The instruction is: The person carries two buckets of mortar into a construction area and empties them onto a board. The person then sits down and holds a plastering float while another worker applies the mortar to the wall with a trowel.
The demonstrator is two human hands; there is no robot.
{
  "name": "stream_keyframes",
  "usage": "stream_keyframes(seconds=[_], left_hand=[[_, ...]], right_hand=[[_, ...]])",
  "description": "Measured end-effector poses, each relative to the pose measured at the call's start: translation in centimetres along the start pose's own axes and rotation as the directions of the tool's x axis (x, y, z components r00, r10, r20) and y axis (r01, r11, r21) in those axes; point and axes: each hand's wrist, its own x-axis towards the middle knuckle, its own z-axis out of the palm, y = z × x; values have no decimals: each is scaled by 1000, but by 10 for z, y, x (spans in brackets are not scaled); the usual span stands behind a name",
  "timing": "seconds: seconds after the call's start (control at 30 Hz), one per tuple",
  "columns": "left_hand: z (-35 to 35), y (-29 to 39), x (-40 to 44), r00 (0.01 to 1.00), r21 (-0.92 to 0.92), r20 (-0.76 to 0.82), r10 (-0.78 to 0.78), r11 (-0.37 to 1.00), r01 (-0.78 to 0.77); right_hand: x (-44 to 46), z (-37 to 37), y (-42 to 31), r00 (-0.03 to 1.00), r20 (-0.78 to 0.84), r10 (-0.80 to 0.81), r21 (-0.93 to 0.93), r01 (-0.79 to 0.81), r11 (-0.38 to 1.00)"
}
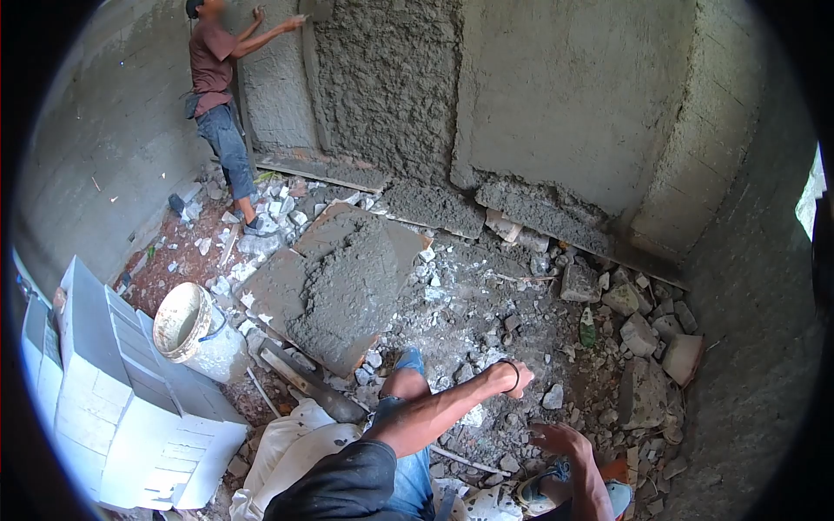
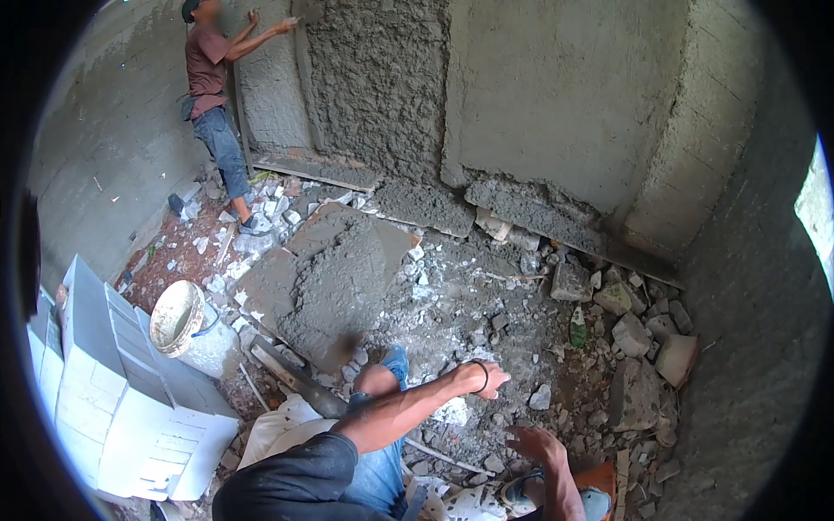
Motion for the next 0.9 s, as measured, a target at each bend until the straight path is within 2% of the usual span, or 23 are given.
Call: stream_keyframes(seconds=[0.33, 0.4, 0.47, 0.6, 0.67, 0.9], left_hand=[[8, -4, 9, 1000, 26, -21, 20, 999, -19], [5, -4, 10, 994, 42, 109, 2, 999, -7], [4, -2, 8, 994, 39, 109, 5, 999, -10], [3, -2, 5, 996, 73, 72, 46, 996, -51], [-2, 1, 3, 996, 74, 88, 34, 996, -40], [-2, 1, 3, 995, 59, 99, 30, 998, -36]], right_hand=[[4, 9, 11, 1000, 14, -4, 69, 3, 998], [3, 7, 11, 1000, 16, -7, 71, 6, 997], [1, 5, 9, 999, 47, 16, 19, -17, 1000], [9, 13, 18, 998, 62, 27, 29, -29, 999], [13, 17, 23, 999, 49, -6, 1, 6, 1000], [8, 9, 15, 996, 87, 25, 41, -29, 999]])
